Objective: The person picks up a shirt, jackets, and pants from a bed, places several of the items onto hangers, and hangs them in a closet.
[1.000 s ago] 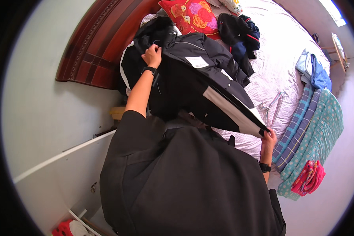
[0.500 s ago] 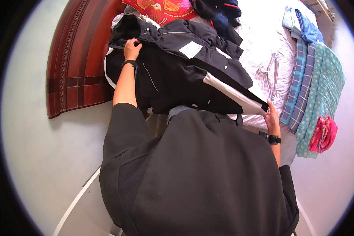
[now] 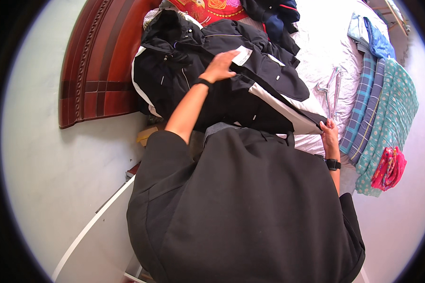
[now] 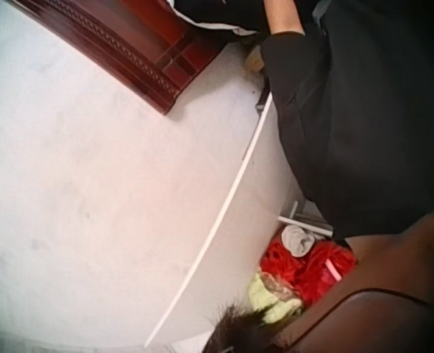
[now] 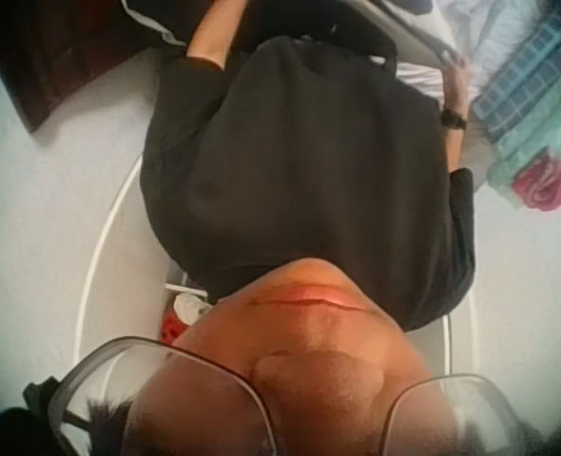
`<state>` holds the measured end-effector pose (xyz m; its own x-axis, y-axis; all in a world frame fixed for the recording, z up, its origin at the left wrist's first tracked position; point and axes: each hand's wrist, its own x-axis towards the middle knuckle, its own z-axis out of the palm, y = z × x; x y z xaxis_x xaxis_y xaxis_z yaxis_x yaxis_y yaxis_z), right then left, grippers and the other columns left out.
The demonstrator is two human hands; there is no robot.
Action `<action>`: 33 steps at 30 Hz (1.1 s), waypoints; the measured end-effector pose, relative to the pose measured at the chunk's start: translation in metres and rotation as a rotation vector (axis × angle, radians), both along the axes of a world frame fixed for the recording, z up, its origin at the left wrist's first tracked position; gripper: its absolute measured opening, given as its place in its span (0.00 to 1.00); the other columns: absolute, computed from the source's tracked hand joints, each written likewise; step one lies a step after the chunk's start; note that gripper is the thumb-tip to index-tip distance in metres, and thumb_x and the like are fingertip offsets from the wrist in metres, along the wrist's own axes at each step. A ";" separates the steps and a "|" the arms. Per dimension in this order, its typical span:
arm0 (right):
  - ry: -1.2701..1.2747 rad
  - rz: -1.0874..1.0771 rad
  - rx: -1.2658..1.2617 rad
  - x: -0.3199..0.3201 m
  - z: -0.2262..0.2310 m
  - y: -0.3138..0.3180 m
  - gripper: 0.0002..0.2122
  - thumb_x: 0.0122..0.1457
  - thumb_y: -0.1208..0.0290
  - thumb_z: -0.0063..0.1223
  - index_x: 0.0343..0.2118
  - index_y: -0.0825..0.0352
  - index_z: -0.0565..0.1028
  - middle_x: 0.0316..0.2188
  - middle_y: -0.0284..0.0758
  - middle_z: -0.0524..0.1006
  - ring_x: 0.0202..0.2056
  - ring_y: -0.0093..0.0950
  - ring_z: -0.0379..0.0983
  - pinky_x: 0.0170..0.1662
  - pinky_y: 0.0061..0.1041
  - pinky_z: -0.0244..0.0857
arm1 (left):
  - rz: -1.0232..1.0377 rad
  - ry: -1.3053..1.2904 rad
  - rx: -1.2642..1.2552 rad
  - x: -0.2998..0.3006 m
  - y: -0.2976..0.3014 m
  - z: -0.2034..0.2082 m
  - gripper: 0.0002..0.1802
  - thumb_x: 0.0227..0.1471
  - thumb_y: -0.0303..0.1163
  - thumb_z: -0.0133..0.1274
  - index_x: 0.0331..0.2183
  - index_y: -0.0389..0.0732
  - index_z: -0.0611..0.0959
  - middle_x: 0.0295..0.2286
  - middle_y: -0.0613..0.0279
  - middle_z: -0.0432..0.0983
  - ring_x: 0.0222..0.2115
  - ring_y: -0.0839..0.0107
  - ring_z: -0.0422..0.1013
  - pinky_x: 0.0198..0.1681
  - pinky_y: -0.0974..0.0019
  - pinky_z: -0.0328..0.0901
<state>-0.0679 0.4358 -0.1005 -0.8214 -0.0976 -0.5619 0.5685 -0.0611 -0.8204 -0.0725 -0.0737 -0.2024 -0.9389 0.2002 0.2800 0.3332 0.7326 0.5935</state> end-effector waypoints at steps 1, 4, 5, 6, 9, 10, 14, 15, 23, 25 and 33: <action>0.032 0.026 -0.014 0.001 -0.003 0.006 0.16 0.54 0.84 0.57 0.25 0.57 0.61 0.24 0.22 0.66 0.26 0.15 0.66 0.31 0.16 0.63 | -0.063 -0.088 0.036 -0.011 0.021 0.008 0.44 0.33 0.29 0.61 0.57 0.42 0.67 0.55 0.51 0.65 0.57 0.56 0.61 0.59 0.57 0.56; 0.070 0.032 -0.046 0.006 -0.004 0.007 0.16 0.54 0.84 0.57 0.25 0.57 0.61 0.23 0.21 0.64 0.26 0.14 0.64 0.31 0.15 0.60 | -0.245 -0.325 -0.104 -0.028 0.053 -0.012 0.39 0.32 0.24 0.55 0.53 0.48 0.73 0.50 0.54 0.71 0.53 0.57 0.65 0.57 0.57 0.57; 0.080 -0.003 -0.060 0.008 -0.004 0.007 0.16 0.54 0.84 0.57 0.25 0.57 0.60 0.23 0.21 0.64 0.26 0.14 0.63 0.31 0.15 0.59 | -0.265 -0.397 -0.130 -0.030 0.058 -0.014 0.35 0.32 0.24 0.55 0.49 0.48 0.77 0.47 0.54 0.74 0.51 0.56 0.67 0.55 0.57 0.60; 0.091 -0.001 -0.048 0.014 -0.002 0.007 0.15 0.55 0.84 0.56 0.25 0.57 0.61 0.23 0.21 0.64 0.27 0.14 0.64 0.32 0.14 0.59 | -0.283 -0.470 -0.158 -0.030 0.062 -0.015 0.31 0.32 0.24 0.55 0.45 0.47 0.80 0.44 0.54 0.76 0.49 0.55 0.69 0.53 0.57 0.62; 0.053 -0.058 -0.032 0.023 0.001 0.002 0.15 0.55 0.84 0.56 0.25 0.57 0.61 0.24 0.22 0.66 0.27 0.14 0.64 0.32 0.14 0.59 | -0.197 -0.413 -0.097 -0.021 0.057 -0.022 0.18 0.36 0.24 0.57 0.36 0.43 0.82 0.36 0.56 0.78 0.41 0.57 0.73 0.45 0.59 0.67; 0.046 -0.045 -0.046 0.023 0.004 0.002 0.15 0.55 0.83 0.56 0.25 0.57 0.61 0.25 0.22 0.66 0.27 0.13 0.64 0.32 0.14 0.59 | -0.174 -0.390 -0.046 -0.017 0.055 -0.023 0.15 0.38 0.25 0.58 0.35 0.43 0.82 0.34 0.58 0.78 0.38 0.58 0.74 0.44 0.60 0.68; 0.047 -0.022 -0.050 0.023 0.001 0.004 0.14 0.55 0.83 0.56 0.25 0.58 0.63 0.26 0.23 0.68 0.28 0.14 0.66 0.33 0.15 0.61 | -0.066 -0.393 0.045 -0.004 0.054 -0.014 0.10 0.42 0.27 0.58 0.32 0.43 0.82 0.31 0.59 0.78 0.36 0.59 0.74 0.41 0.60 0.68; 0.047 -0.016 -0.049 0.023 -0.002 0.008 0.14 0.55 0.83 0.56 0.25 0.58 0.63 0.26 0.23 0.68 0.28 0.14 0.66 0.33 0.15 0.61 | -0.037 -0.275 -0.001 -0.001 0.057 -0.010 0.09 0.43 0.27 0.58 0.32 0.43 0.82 0.30 0.60 0.78 0.36 0.59 0.74 0.40 0.59 0.69; -0.014 -0.054 -0.137 0.017 0.002 0.009 0.11 0.56 0.82 0.55 0.27 0.60 0.65 0.29 0.26 0.72 0.33 0.18 0.71 0.41 0.20 0.68 | 0.002 0.128 -0.180 0.052 0.060 -0.012 0.08 0.41 0.29 0.58 0.27 0.42 0.76 0.27 0.62 0.72 0.33 0.63 0.72 0.32 0.63 0.69; -0.016 -0.071 -0.166 0.016 0.009 0.002 0.10 0.57 0.82 0.53 0.27 0.60 0.66 0.29 0.28 0.72 0.34 0.19 0.71 0.44 0.22 0.68 | 0.001 0.123 -0.183 0.059 0.059 -0.016 0.07 0.42 0.30 0.57 0.27 0.41 0.76 0.28 0.62 0.72 0.33 0.63 0.72 0.33 0.62 0.69; 0.001 -0.092 -0.145 0.009 0.002 0.007 0.10 0.57 0.84 0.52 0.28 0.60 0.65 0.27 0.26 0.70 0.32 0.19 0.69 0.43 0.22 0.67 | -0.168 -0.001 -0.021 0.071 0.043 -0.008 0.16 0.43 0.41 0.58 0.32 0.40 0.79 0.31 0.58 0.72 0.35 0.58 0.71 0.40 0.60 0.67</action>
<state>-0.0586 0.4425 -0.0987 -0.8310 -0.1017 -0.5469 0.5545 -0.2303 -0.7997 -0.0014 -0.0307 -0.2109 -0.8920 0.3603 0.2731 0.4515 0.6787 0.5793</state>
